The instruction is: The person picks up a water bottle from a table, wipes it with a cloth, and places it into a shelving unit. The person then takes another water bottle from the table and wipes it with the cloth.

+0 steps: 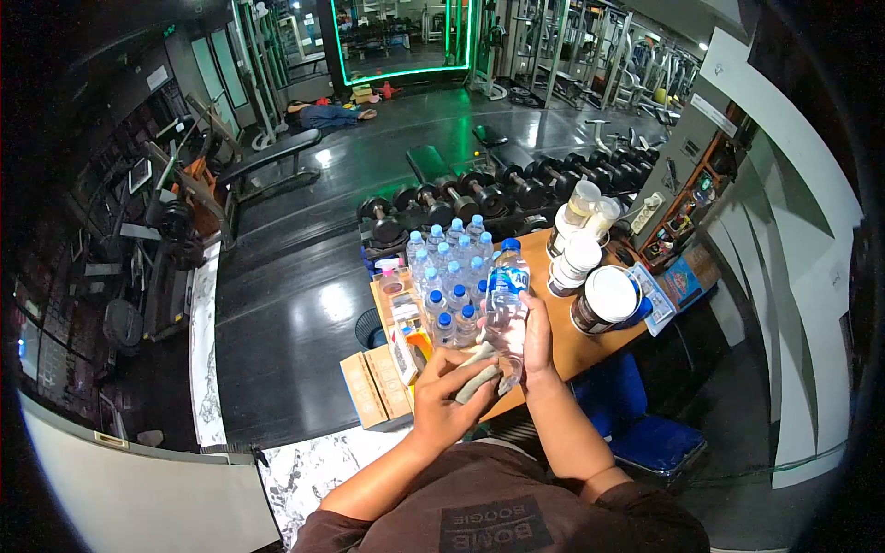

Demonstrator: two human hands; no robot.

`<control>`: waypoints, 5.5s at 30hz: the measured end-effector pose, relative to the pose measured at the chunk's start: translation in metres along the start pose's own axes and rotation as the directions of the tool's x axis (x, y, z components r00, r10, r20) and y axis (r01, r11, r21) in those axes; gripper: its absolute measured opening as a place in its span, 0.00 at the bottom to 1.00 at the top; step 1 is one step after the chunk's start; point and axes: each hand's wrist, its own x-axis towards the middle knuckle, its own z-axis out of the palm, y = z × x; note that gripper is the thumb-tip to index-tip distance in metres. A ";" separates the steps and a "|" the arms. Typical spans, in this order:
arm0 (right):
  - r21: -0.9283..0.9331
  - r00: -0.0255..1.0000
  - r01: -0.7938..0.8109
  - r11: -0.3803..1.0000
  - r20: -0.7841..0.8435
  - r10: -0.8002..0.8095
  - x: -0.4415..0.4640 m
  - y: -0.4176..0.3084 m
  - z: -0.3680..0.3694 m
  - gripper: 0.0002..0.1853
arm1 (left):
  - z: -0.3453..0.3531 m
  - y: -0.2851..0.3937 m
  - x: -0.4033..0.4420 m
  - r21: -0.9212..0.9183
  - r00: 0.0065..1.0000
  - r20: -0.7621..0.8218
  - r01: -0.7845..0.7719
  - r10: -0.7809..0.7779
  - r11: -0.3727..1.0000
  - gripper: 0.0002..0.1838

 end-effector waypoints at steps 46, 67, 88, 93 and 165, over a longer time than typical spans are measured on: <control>0.321 0.989 -0.148 0.935 0.067 0.133 0.031 0.061 -0.047 0.36 | 0.017 -0.042 0.025 -0.038 0.980 -0.161 -0.123 0.116 0.992 0.23; 0.259 0.969 -0.243 0.935 0.018 0.246 0.027 0.049 -0.035 0.28 | 0.012 -0.082 0.026 -0.361 0.866 -0.390 0.169 -0.313 0.917 0.07; -0.512 0.852 0.494 0.703 0.125 -0.508 -0.026 0.091 -0.012 0.47 | -0.056 -0.133 -0.008 -0.696 0.660 0.216 0.621 -0.720 0.360 0.08; -0.588 0.781 0.465 0.662 -0.080 -0.620 -0.061 0.140 0.003 0.35 | -0.093 -0.147 -0.012 -0.637 0.580 0.471 0.745 -0.665 0.199 0.10; -0.579 -0.670 -0.167 0.798 -0.527 -0.523 -0.343 0.902 -0.528 0.49 | -0.079 -0.668 -0.618 0.601 -0.517 0.601 0.795 -0.609 -0.081 0.19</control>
